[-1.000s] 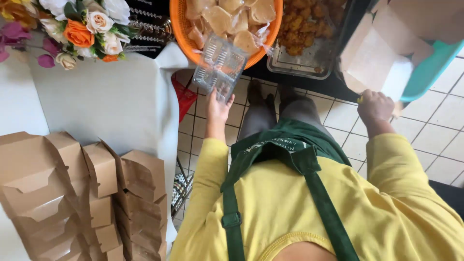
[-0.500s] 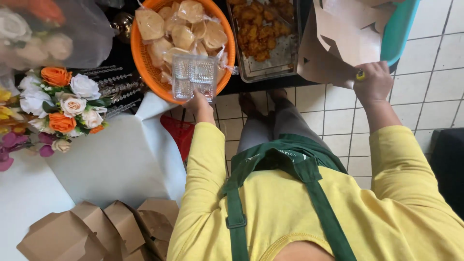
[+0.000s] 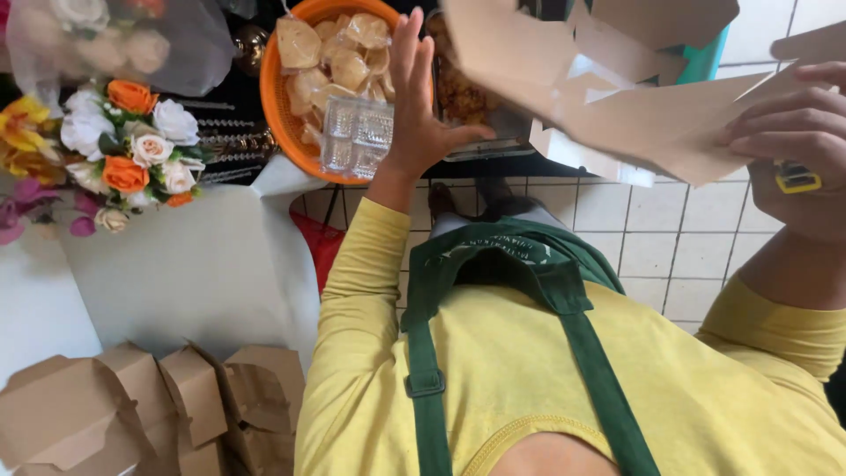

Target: The person assembles multiple cardboard boxes by folding the flaps and securing them with a handheld stapler. They repeatedly pick up flat box blanks, fold them into shape, and staple the seams to complete each unit.

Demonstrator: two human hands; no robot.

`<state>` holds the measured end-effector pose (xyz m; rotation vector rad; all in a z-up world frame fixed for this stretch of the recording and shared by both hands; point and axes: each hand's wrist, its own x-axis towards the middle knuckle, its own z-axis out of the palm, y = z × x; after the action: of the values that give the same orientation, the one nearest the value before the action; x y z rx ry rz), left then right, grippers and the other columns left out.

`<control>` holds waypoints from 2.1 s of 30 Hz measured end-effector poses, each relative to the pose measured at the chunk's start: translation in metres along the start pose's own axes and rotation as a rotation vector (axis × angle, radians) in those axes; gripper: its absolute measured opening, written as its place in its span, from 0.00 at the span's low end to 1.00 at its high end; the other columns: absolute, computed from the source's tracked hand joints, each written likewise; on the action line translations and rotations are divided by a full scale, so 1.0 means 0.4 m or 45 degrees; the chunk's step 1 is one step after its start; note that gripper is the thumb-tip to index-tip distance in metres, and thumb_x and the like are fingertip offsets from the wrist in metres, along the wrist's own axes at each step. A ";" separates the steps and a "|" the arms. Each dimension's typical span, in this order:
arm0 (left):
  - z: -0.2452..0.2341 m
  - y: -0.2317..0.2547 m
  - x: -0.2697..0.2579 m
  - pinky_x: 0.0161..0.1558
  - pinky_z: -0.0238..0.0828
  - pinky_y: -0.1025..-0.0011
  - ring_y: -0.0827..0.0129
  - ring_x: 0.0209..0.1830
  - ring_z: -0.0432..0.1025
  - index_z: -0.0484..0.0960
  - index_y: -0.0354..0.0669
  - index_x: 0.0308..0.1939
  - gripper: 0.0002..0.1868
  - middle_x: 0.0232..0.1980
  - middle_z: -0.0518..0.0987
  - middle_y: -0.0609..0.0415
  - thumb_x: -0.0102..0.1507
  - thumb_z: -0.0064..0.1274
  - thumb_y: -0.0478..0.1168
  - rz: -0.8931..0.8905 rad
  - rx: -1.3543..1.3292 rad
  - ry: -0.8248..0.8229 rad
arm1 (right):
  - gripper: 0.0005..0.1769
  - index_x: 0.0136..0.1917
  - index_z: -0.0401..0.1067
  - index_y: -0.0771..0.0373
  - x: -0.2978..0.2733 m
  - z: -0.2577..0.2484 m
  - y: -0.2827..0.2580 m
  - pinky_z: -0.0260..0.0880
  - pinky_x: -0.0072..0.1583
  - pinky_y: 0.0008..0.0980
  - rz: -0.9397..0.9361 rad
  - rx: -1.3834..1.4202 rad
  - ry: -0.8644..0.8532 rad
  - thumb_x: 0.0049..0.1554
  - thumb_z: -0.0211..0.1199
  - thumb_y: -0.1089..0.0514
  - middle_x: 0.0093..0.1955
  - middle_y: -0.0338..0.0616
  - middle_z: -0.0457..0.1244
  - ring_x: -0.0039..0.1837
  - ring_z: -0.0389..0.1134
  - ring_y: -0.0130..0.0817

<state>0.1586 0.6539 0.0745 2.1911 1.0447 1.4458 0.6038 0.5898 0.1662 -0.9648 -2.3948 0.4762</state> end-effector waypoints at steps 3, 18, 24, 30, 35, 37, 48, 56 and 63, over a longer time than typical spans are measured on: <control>-0.066 0.042 0.070 0.75 0.45 0.41 0.54 0.73 0.66 0.79 0.51 0.59 0.34 0.69 0.75 0.43 0.60 0.65 0.68 0.044 0.154 -0.469 | 0.09 0.57 0.69 0.55 -0.072 0.124 0.084 0.64 0.75 0.40 0.247 0.439 0.521 0.70 0.59 0.69 0.51 0.35 0.70 0.54 0.73 0.33; -0.110 0.115 -0.103 0.20 0.61 0.77 0.81 0.20 0.60 0.83 0.37 0.43 0.18 0.26 0.68 0.63 0.70 0.56 0.51 -1.502 -0.614 -0.757 | 0.19 0.65 0.71 0.59 0.248 0.303 -0.209 0.67 0.44 0.33 0.218 0.919 0.155 0.63 0.68 0.55 0.60 0.47 0.66 0.45 0.67 0.31; -0.108 0.080 -0.198 0.25 0.70 0.73 0.77 0.29 0.71 0.80 0.34 0.46 0.18 0.35 0.78 0.56 0.68 0.58 0.48 -1.426 -0.552 -0.658 | 0.27 0.67 0.75 0.59 0.382 0.353 -0.271 0.70 0.42 0.31 -0.656 -0.481 -0.299 0.54 0.64 0.58 0.64 0.36 0.69 0.45 0.69 0.31; -0.068 0.038 -0.299 0.42 0.71 0.61 0.59 0.45 0.77 0.75 0.35 0.54 0.21 0.45 0.80 0.43 0.62 0.58 0.42 -1.247 -0.054 -0.889 | 0.17 0.57 0.75 0.50 0.407 0.474 -0.274 0.71 0.43 0.32 -1.063 -0.483 -0.597 0.53 0.63 0.56 0.43 0.30 0.64 0.47 0.68 0.31; -0.166 0.018 -0.333 0.46 0.73 0.67 0.64 0.48 0.78 0.64 0.38 0.66 0.31 0.50 0.82 0.45 0.60 0.54 0.36 -1.212 -0.139 -0.752 | 0.19 0.59 0.75 0.52 0.467 0.511 -0.321 0.72 0.44 0.31 -1.183 -0.375 -0.458 0.53 0.64 0.57 0.56 0.35 0.67 0.54 0.69 0.32; -0.242 0.058 -0.322 0.47 0.73 0.70 0.67 0.47 0.78 0.53 0.42 0.74 0.41 0.50 0.82 0.50 0.61 0.55 0.39 -1.265 -0.334 -0.594 | 0.22 0.63 0.76 0.54 0.494 0.501 -0.376 0.72 0.44 0.30 -1.236 -0.391 -0.370 0.53 0.65 0.58 0.61 0.37 0.68 0.56 0.70 0.31; -0.327 0.196 -0.426 0.61 0.66 0.57 0.53 0.62 0.68 0.67 0.39 0.67 0.38 0.63 0.72 0.41 0.63 0.64 0.57 -1.535 0.039 -1.317 | 0.26 0.58 0.76 0.59 0.512 0.630 -0.513 0.73 0.53 0.43 -0.958 0.308 -1.223 0.45 0.70 0.58 0.55 0.46 0.70 0.55 0.72 0.46; -0.330 0.437 -0.570 0.66 0.61 0.57 0.61 0.66 0.66 0.70 0.44 0.67 0.23 0.69 0.67 0.49 0.71 0.59 0.44 -0.319 1.522 0.287 | 0.15 0.53 0.76 0.60 0.470 0.693 -0.512 0.72 0.51 0.41 -0.523 0.450 -1.383 0.53 0.70 0.57 0.46 0.48 0.71 0.49 0.74 0.46; -0.325 0.503 -0.608 0.54 0.67 0.60 0.58 0.55 0.71 0.70 0.39 0.69 0.28 0.61 0.74 0.52 0.69 0.56 0.47 -0.961 1.264 0.595 | 0.16 0.52 0.75 0.60 0.433 0.718 -0.515 0.72 0.51 0.40 -0.481 0.366 -1.294 0.50 0.70 0.59 0.45 0.48 0.70 0.49 0.74 0.46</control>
<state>0.0695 0.3250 0.0943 1.5021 2.8233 1.1680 0.2214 0.5357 0.0915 -0.0810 -3.1192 1.3522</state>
